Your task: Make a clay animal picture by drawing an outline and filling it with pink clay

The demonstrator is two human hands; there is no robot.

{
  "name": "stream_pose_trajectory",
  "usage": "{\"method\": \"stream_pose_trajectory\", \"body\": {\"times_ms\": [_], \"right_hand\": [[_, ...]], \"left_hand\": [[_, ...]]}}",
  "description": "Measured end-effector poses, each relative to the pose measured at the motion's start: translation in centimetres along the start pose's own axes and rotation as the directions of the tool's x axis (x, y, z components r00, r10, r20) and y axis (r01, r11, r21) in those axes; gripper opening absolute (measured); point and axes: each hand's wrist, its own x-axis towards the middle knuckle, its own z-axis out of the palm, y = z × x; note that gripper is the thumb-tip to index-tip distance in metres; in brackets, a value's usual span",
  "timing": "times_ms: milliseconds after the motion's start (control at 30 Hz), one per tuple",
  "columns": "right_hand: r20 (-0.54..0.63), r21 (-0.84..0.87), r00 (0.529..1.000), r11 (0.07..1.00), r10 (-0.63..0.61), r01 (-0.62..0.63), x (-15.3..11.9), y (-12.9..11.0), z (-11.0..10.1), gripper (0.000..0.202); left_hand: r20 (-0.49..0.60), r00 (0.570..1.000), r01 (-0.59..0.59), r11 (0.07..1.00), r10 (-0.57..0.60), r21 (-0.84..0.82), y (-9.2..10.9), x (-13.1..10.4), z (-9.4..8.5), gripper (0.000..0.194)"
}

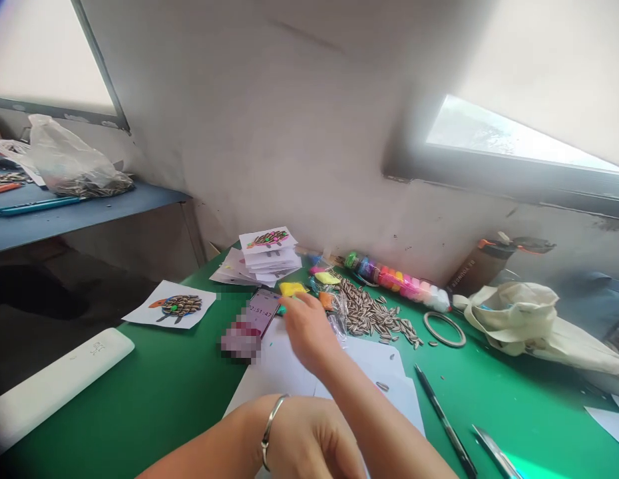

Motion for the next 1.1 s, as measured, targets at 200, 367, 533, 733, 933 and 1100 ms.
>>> {"method": "stream_pose_trajectory", "body": {"times_ms": [200, 367, 533, 733, 933, 1100], "right_hand": [[-0.107, 0.404, 0.901, 0.847, 0.420, -0.346, -7.6, 2.6, -7.2, 0.028], [0.006, 0.600, 0.794, 0.633, 0.608, -0.489, -12.1, 2.3, -7.7, 0.037], [0.046, 0.622, 0.818, 0.624, 0.574, -0.473, -12.5, 1.9, -6.1, 0.034], [0.025, 0.607, 0.817, 0.641, 0.576, -0.470, -12.8, 2.5, -6.5, 0.028], [-0.093, 0.398, 0.887, 0.834, 0.452, -0.383, -13.3, 2.8, -5.9, 0.016], [-0.208, 0.128, 0.937, 0.958, 0.280, -0.258, -13.3, 2.8, -5.8, 0.018]], "left_hand": [[-0.278, 0.960, -0.013, 0.986, -0.035, -0.168, -0.5, 1.5, -0.3, 0.038], [-0.580, 0.813, -0.031, 0.990, -0.057, -0.140, -1.6, 3.3, -1.3, 0.031], [-0.561, 0.819, 0.010, 0.981, -0.119, -0.195, -2.1, 3.8, -1.5, 0.040], [-0.579, 0.805, -0.008, 0.974, -0.129, -0.228, -2.6, 4.0, -1.9, 0.041], [-0.566, 0.809, 0.021, 0.970, -0.158, -0.242, -2.5, 3.9, -1.9, 0.041], [-0.528, 0.823, 0.095, 0.966, -0.212, -0.239, -2.1, 3.7, -2.2, 0.044]]}}
